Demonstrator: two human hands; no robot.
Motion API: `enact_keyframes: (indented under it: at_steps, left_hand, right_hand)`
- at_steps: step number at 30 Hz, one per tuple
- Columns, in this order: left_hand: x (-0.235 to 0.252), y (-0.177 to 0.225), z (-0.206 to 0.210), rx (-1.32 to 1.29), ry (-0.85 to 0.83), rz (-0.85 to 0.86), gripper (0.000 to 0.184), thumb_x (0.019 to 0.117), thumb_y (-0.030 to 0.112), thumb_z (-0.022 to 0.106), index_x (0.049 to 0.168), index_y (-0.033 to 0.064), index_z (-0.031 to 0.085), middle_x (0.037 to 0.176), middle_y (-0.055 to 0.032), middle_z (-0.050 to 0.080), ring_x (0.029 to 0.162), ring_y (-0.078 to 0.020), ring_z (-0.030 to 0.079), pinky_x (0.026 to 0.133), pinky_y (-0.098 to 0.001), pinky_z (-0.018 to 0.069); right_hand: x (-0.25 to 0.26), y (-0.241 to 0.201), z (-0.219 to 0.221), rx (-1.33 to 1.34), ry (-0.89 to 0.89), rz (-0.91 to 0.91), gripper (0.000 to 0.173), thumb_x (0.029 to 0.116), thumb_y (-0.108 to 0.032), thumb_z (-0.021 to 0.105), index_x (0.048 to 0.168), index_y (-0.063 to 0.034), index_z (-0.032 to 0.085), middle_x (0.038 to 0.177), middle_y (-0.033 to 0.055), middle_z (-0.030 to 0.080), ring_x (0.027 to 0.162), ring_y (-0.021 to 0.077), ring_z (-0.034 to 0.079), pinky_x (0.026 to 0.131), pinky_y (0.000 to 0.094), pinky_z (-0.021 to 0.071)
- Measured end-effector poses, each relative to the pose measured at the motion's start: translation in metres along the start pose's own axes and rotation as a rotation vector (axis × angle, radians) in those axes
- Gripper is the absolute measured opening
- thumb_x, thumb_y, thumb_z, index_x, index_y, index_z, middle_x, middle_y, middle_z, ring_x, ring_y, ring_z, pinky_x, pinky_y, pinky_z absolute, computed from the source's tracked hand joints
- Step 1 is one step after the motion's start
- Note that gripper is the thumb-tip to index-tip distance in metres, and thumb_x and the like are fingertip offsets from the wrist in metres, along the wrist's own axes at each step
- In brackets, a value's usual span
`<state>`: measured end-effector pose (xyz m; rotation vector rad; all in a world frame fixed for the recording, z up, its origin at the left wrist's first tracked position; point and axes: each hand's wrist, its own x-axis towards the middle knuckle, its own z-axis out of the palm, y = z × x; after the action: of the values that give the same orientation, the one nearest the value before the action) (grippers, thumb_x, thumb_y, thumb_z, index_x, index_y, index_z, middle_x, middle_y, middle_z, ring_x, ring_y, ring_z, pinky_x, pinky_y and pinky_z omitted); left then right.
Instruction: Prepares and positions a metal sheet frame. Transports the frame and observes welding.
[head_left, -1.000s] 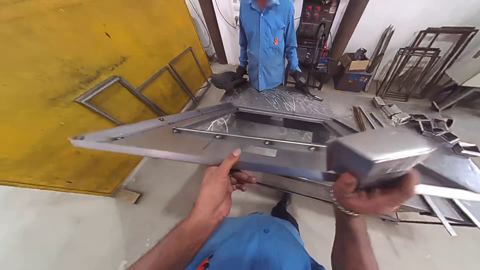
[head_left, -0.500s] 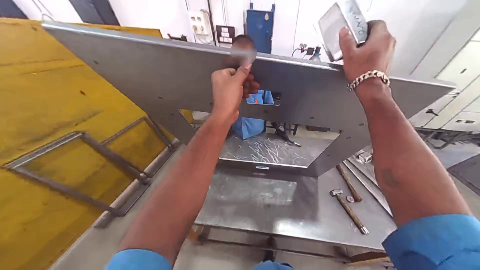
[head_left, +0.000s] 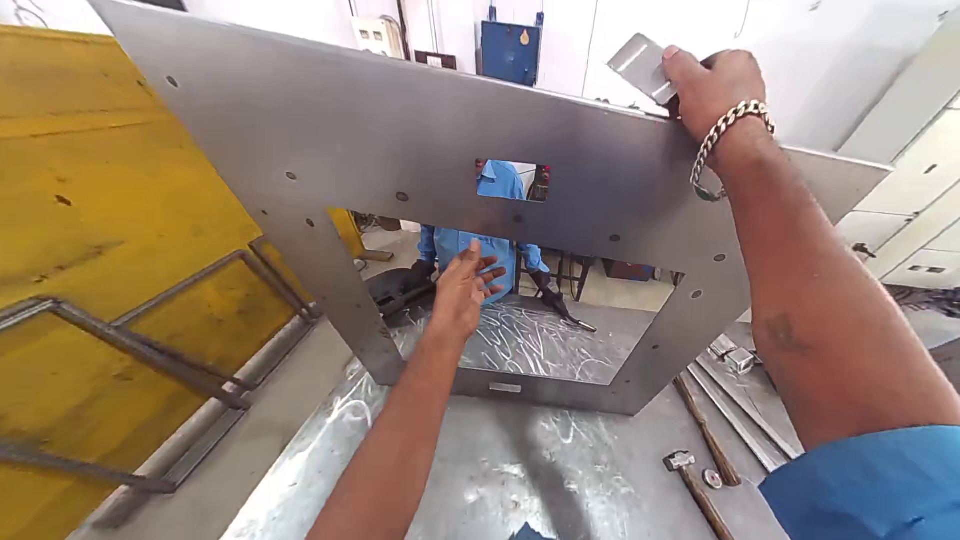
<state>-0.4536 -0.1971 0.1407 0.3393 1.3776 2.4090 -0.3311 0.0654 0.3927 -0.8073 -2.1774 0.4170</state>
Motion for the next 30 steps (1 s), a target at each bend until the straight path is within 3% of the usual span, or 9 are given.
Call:
enact_keyframes:
  at_steps: [5,9,11,15,18,20,24,27,30]
  left_hand:
    - [0.051,0.011,0.013,-0.439,-0.226,0.11,0.046,0.1089,0.041,0.046,0.145,0.0133,0.047,0.137,-0.0131,0.061,0.124,-0.031,0.062,0.103,-0.0531,0.0525]
    - [0.068,0.008,0.033,-0.57,-0.298,0.113,0.035,0.1086,0.032,0.05,0.136,0.0099,0.053,0.126,-0.0142,0.066,0.116,-0.0292,0.066,0.101,-0.0497,0.0549]
    - [0.072,0.004,0.034,-0.597,-0.304,0.13,0.033,0.1081,0.029,0.052,0.136,0.0105,0.052,0.127,-0.0132,0.066,0.118,-0.0279,0.065,0.103,-0.0487,0.0542]
    - [0.078,-0.003,0.028,-0.59,-0.324,0.181,0.034,0.1055,0.025,0.058,0.135,0.0099,0.052,0.127,-0.012,0.065,0.119,-0.026,0.064,0.105,-0.0473,0.0533]
    - [0.08,-0.001,0.026,-0.539,-0.336,0.195,0.037,0.1048,0.025,0.06,0.137,0.0093,0.051,0.129,-0.012,0.065,0.12,-0.0261,0.064,0.105,-0.0482,0.0529]
    - [0.081,0.0,0.025,-0.495,-0.341,0.187,0.037,0.1042,0.023,0.061,0.137,0.0094,0.051,0.129,-0.0114,0.065,0.119,-0.0259,0.064,0.105,-0.0478,0.0533]
    - [0.081,0.001,0.021,-0.465,-0.382,0.172,0.036,0.1003,0.013,0.066,0.133,0.0074,0.053,0.125,-0.0113,0.066,0.115,-0.0248,0.066,0.103,-0.0463,0.0542]
    - [0.08,0.001,0.021,-0.447,-0.426,0.171,0.048,0.1028,0.037,0.062,0.142,0.0133,0.048,0.136,-0.0089,0.062,0.126,-0.0244,0.061,0.109,-0.0476,0.0498]
    - [0.077,0.001,0.024,-0.449,-0.44,0.15,0.058,0.1041,0.058,0.047,0.148,0.0206,0.043,0.144,-0.0056,0.058,0.133,-0.023,0.056,0.112,-0.047,0.0475]
  right_hand:
    - [0.017,0.011,0.011,0.165,-0.01,-0.037,0.07,0.0966,-0.07,0.046,0.11,-0.0061,0.072,0.11,0.016,0.07,0.107,0.0301,0.067,0.091,0.0599,0.0498]
    - [0.019,0.018,0.014,0.365,0.002,-0.063,0.055,0.1,-0.063,0.049,0.099,-0.0115,0.071,0.091,0.0021,0.067,0.084,0.0125,0.065,0.078,0.0412,0.054]
    - [0.013,0.013,0.011,0.417,-0.017,-0.042,0.051,0.1014,-0.059,0.051,0.102,-0.0126,0.07,0.09,-0.001,0.067,0.083,0.0088,0.066,0.078,0.0366,0.0555]
    - [0.004,0.014,0.011,0.64,0.151,-0.09,0.035,0.105,-0.043,0.054,0.117,-0.011,0.063,0.094,-0.0012,0.067,0.076,0.0097,0.068,0.07,0.0313,0.0606]
    - [-0.019,0.028,0.008,0.904,0.431,-0.16,0.046,0.1119,-0.032,0.04,0.15,-0.0085,0.032,0.103,0.0072,0.064,0.069,0.0165,0.066,0.062,0.034,0.0612]
    - [-0.067,0.046,0.01,1.038,0.536,-0.073,0.048,0.1141,-0.04,0.029,0.157,-0.0172,0.032,0.102,0.0051,0.065,0.072,0.017,0.065,0.062,0.0344,0.0585]
    - [-0.201,0.11,0.061,1.356,0.426,0.232,0.053,0.1114,-0.053,0.014,0.118,-0.0182,0.054,0.086,0.0012,0.067,0.073,0.0143,0.065,0.066,0.0322,0.0576]
    - [-0.284,0.16,0.128,1.688,0.207,0.678,0.054,0.1088,-0.055,0.023,0.121,-0.0131,0.056,0.1,0.0107,0.07,0.064,0.0109,0.062,0.054,0.0241,0.0526]
    - [-0.346,0.19,0.195,1.823,-0.008,1.0,0.066,0.105,-0.064,0.02,0.121,-0.0138,0.06,0.103,0.0107,0.071,0.051,0.0062,0.052,0.043,0.0196,0.0434]
